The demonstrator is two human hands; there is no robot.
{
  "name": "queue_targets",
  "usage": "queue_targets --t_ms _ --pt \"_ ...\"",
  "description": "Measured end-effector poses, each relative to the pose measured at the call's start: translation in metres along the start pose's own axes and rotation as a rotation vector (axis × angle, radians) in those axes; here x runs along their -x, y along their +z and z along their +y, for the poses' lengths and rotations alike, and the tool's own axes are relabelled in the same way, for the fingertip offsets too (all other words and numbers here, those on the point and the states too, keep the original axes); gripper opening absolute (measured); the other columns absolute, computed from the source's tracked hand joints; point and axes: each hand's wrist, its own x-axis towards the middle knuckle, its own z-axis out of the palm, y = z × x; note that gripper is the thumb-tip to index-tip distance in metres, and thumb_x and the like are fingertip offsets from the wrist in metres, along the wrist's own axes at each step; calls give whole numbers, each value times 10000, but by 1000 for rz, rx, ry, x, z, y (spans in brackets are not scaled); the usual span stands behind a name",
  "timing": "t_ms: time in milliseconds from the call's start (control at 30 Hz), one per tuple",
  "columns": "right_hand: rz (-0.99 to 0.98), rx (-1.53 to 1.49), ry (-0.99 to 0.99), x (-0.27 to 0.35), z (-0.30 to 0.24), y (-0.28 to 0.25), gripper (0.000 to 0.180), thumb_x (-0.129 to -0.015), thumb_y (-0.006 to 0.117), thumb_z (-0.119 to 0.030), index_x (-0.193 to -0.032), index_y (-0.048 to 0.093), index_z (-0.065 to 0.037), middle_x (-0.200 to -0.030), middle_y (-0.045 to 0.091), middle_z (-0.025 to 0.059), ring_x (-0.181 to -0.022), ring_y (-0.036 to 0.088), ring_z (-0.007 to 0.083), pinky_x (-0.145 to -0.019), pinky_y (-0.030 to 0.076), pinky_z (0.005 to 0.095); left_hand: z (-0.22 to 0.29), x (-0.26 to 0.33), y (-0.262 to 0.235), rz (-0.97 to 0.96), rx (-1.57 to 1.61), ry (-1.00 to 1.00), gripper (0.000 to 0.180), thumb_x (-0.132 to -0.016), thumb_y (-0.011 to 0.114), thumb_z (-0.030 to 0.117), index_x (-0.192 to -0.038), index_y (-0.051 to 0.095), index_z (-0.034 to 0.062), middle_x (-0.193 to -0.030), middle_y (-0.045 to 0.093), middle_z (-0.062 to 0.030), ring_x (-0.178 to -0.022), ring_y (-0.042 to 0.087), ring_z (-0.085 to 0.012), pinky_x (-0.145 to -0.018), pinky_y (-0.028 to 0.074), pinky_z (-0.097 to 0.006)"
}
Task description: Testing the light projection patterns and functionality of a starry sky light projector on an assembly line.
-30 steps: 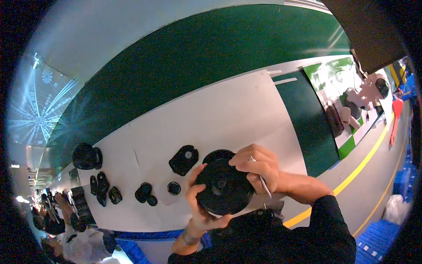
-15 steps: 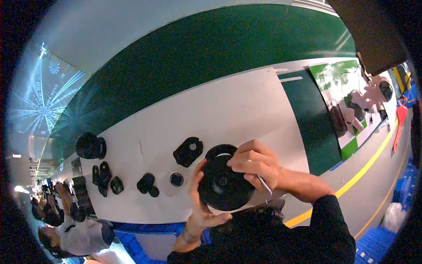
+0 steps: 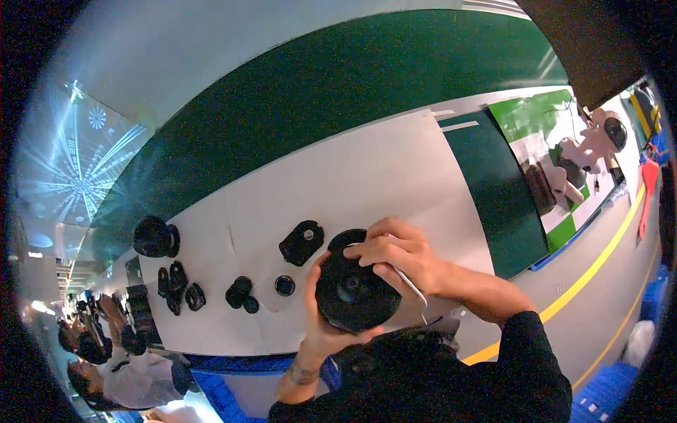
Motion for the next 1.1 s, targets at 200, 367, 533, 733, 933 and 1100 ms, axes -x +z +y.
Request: queue_targets --t_ms 200,367,533,733,933,1100 --pt "168 152 -33 8 -3 0 152 -857 648 -44 -1006 623 -58 -921 703 93 -725 541 274 -663 436 404 4 -7 8 62 -53 74 1348 -588 1009 357 -1584 137 105 -1584 269 -237 -1441 370 -382 -1195 337 -505" --pt "441 123 61 10 4 -1 116 -838 654 -49 -942 624 -90 -778 617 82 -681 530 285 -635 391 429 2 -8 -3 131 -103 73 1349 -578 1007 400 -1582 162 84 -1551 335 -214 -1414 418 -349 -1174 380 -493" --pt "389 193 84 8 13 -5 40 -906 584 -64 -928 615 -78 -749 607 73 -630 534 260 -622 395 420 3 -75 -85 309 -163 -122 1019 -771 904 348 -1542 302 63 -1398 514 -151 -1274 550 -279 -1040 504 -393" --pt "244 220 81 2 10 -2 124 -844 703 -57 -951 644 -82 -752 636 57 -643 607 255 -622 434 403 0 -239 -190 311 304 -321 587 -915 749 377 -1352 529 54 -1282 625 -128 -1164 642 -304 -934 583 -518" --pt "131 228 119 0 13 -6 157 -847 711 -85 -992 653 -98 -748 641 49 -660 630 245 -643 461 400 -15 -290 -213 446 59 -400 729 -858 792 466 -1402 501 76 -1357 554 -128 -1269 563 -313 -939 575 -523" --pt "93 214 130 1 14 -2 159 -860 705 -101 -1011 658 -100 -768 658 55 -672 636 246 -654 471 406 -34 -284 -234 407 -60 -376 729 -905 763 423 -1523 456 189 -1552 355 -144 -1428 393 -328 -977 560 -498"
